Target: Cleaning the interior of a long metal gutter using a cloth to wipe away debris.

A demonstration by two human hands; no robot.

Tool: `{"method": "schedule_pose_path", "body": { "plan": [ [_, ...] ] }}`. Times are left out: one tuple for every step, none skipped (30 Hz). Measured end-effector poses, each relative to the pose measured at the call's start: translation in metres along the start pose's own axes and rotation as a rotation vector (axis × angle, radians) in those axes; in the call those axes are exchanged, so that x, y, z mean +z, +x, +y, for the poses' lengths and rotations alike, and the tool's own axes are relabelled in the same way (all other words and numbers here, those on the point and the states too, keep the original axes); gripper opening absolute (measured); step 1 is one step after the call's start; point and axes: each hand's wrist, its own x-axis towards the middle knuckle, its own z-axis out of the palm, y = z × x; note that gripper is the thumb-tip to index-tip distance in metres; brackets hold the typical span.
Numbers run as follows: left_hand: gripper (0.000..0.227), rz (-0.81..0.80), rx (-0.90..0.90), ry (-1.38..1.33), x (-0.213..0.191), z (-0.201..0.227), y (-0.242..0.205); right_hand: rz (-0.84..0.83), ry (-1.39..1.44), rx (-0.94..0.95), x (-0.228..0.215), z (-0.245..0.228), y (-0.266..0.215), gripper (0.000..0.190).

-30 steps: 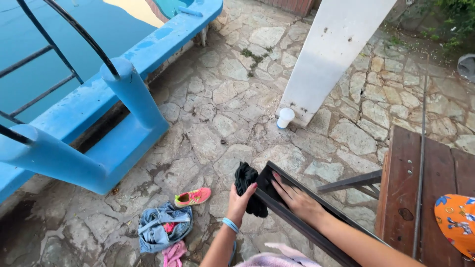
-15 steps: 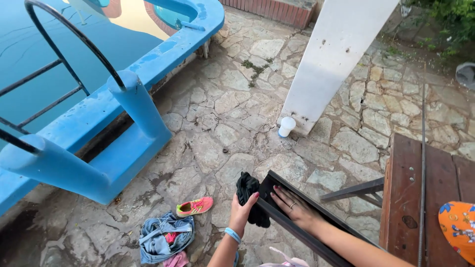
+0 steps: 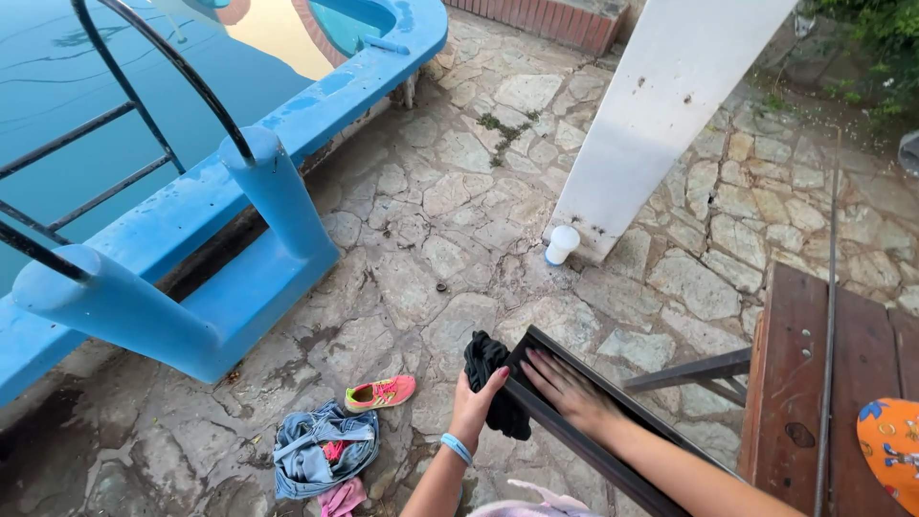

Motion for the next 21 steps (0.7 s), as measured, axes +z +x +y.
{"method": "schedule_pose_path", "body": {
  "plan": [
    [0.109,-0.003,-0.001,0.002,0.002,0.001,0.001,0.001,0.0,0.004,0.0,0.001,0.013,0.09],
    [0.099,0.006,0.022,-0.049,0.004,0.002,0.001,-0.073,-0.058,0.042,0.0,0.002,0.027,0.09],
    [0.089,0.017,0.046,-0.1,0.005,0.004,0.002,-0.145,-0.116,0.079,0.0,0.002,0.041,0.092],
    [0.089,0.015,0.045,-0.097,0.006,0.004,0.0,-0.144,-0.115,0.082,-0.003,0.001,0.029,0.092],
    [0.091,0.011,0.049,-0.086,0.006,0.006,-0.001,-0.093,0.005,0.032,-0.007,0.001,0.02,0.095],
    [0.094,0.008,0.053,-0.074,0.006,0.008,-0.001,-0.042,0.124,-0.018,-0.011,0.001,0.01,0.099],
    [0.094,0.007,0.055,-0.078,0.005,0.005,-0.001,-0.043,0.12,-0.02,-0.005,0.002,-0.004,0.099],
    [0.095,0.006,0.048,-0.057,0.003,0.003,0.0,-0.109,0.074,0.055,0.002,0.002,-0.018,0.11],
    [0.096,0.008,0.041,-0.041,0.001,0.0,0.0,-0.178,0.025,0.126,0.007,0.003,-0.032,0.121],
    [0.096,0.011,0.044,-0.05,0.002,0.0,0.002,-0.182,0.019,0.119,0.004,0.006,-0.02,0.121],
    [0.095,-0.002,0.042,-0.071,0.0,-0.001,0.003,-0.095,0.037,0.059,0.006,0.003,-0.011,0.109],
    [0.093,-0.015,0.04,-0.093,-0.002,-0.003,0.003,-0.009,0.054,-0.001,0.007,0.001,-0.002,0.099],
    [0.093,-0.022,0.037,-0.086,0.0,0.001,0.001,-0.005,0.056,0.008,0.007,0.001,0.014,0.099],
    [0.093,-0.003,0.036,-0.075,0.001,0.004,-0.001,0.016,-0.034,0.004,0.008,0.002,0.029,0.086],
    [0.094,0.02,0.035,-0.072,0.002,0.007,-0.003,0.031,-0.127,-0.007,0.008,0.003,0.045,0.073],
    [0.094,0.018,0.034,-0.073,0.005,0.009,-0.005,0.029,-0.128,-0.005,-0.007,-0.005,0.038,0.073],
    [0.095,0.02,0.033,-0.076,0.006,0.013,-0.006,-0.047,-0.078,0.061,-0.022,-0.013,0.031,0.094],
    [0.095,0.021,0.032,-0.079,0.008,0.016,-0.006,-0.124,-0.028,0.126,-0.036,-0.021,0.026,0.117],
    [0.095,0.023,0.038,-0.087,0.007,0.014,-0.004,-0.125,-0.036,0.12,-0.039,-0.021,0.01,0.117],
    [0.095,0.022,0.035,-0.067,0.006,0.012,-0.002,-0.25,0.045,0.222,-0.041,-0.022,-0.005,0.12],
    [0.095,0.021,0.025,-0.046,0.005,0.008,-0.002,-0.379,0.131,0.325,-0.042,-0.024,-0.023,0.124]
  ]
}}
